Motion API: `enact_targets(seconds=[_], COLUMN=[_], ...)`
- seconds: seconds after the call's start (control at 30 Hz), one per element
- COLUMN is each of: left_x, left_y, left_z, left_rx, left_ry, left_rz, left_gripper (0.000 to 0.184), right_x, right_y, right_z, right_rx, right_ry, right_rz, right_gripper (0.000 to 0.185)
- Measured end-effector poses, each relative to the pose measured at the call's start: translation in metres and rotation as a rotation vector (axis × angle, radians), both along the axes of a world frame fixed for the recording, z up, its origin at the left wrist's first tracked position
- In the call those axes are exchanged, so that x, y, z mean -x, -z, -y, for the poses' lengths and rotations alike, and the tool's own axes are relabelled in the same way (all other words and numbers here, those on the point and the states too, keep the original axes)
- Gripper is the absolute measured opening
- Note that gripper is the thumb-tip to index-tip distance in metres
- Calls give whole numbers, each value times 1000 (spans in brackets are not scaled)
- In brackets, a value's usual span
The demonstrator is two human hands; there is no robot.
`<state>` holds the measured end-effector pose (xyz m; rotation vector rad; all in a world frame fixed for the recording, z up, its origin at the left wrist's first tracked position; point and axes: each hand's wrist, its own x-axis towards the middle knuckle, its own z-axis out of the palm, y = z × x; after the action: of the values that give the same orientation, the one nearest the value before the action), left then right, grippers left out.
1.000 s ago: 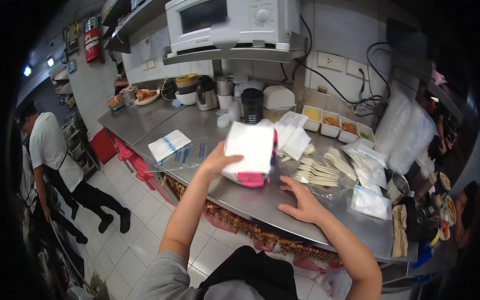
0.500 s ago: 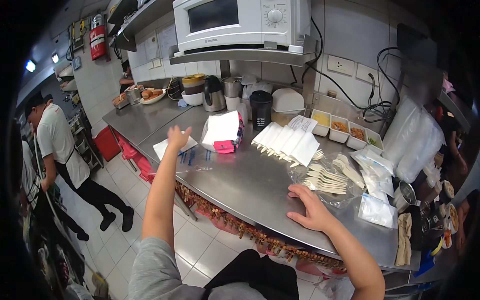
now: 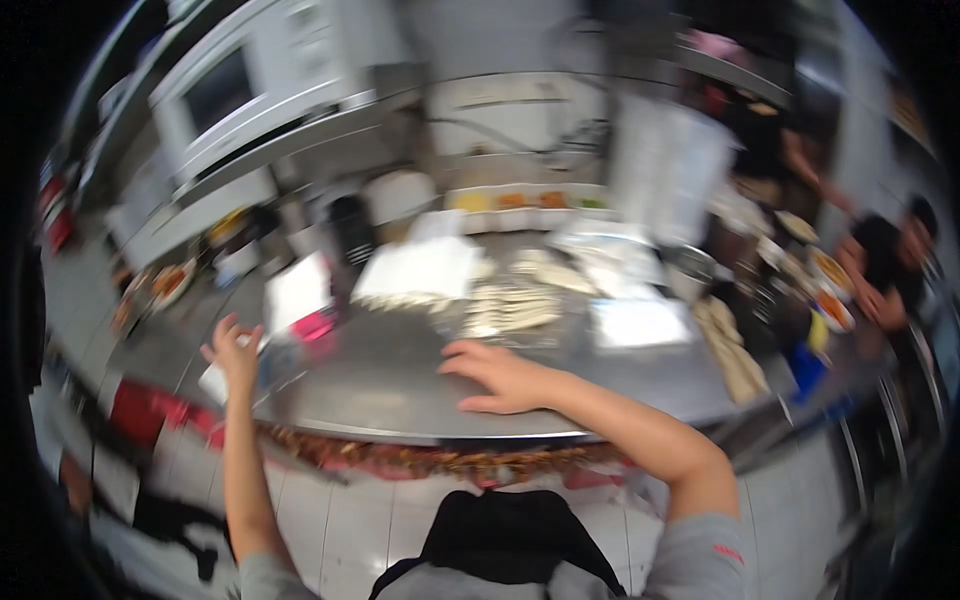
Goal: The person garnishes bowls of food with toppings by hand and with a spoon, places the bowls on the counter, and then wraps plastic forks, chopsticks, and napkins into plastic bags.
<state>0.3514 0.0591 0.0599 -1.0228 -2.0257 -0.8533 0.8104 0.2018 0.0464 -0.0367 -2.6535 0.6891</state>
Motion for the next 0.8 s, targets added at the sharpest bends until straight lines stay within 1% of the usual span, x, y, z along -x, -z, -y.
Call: enact_targets(seconds=[0.03,0.07,0.1,0.13,0.17,0.2,0.23,0.27,0.3,0.33,0.37,0.4,0.43,0.47,0.5,0.53,0.57,0.63,0.67,0.73,0.8], left_x=[-39,-77,-115,-154,-198,-233,-273,-309,-345,-375,-404,-436,-467,-495,-525,-551,-575,-608,-615,-624,-628], left_y=[-17,-34,-43,-50,-60,-59,-66,-69,-73,-68,-57,-49,-41,-31,-24,-14,-2,23,26,28,31], left_z=[-13,-24,-36,-42,-48,-57,-58,-62,-62,-72,-86,-96,-107,-121,-130,-140,-150,-164,-166,-175,-182], left_rx=[29,95,63,69,105,115,173,199,259,245,224,234,243,246,219,237,217,227,258,321,183], left_ry=[102,231,415,599,749,855,939,1089,1196,1312,1422,1467,1507,1600,1633,1622,1617,1564,1567,1566,1579], left_rz=[-18,-3,-14,-82,-133,-199,-290,-290,-319,-354,-389,-430,-472,-508,-527,-552,-563,-509,-505,-496,-539], left_gripper=[23,29,34,25,11,15,28,36,38,39,41,40,39,41,41,42,42,35,30,23,17], right_x=[-10,-19,-35,-51,-73,-101,-128,-157,-189,-215,-238,-256,-270,-278,-282,-286,-291,-295,-294,-297,-298], right_y=[-8,-10,-17,-25,-25,-26,-26,-27,-21,-19,-14,-4,12,23,32,38,39,34,32,41,41], right_z=[8,11,18,24,25,26,28,31,28,33,39,44,46,49,51,51,54,61,64,61,55], right_rx=[-94,-197,-238,-283,-292,-300,-308,-253,-345,-432,-453,-423,-403,-319,-384,-365,-293,-107,6,-179,-333], right_ry=[76,140,249,343,504,652,788,980,1169,1349,1546,1678,1738,1730,1668,1625,1553,1448,1413,1432,1470], right_rz=[71,31,-32,-92,-143,-195,-248,-322,-357,-368,-251,-131,-91,-70,-161,-199,-261,-387,-455,-489,-398], right_gripper=[48,44,43,42,41,40,39,37,36,35,33,36,39,43,45,47,46,46,47,48,38])
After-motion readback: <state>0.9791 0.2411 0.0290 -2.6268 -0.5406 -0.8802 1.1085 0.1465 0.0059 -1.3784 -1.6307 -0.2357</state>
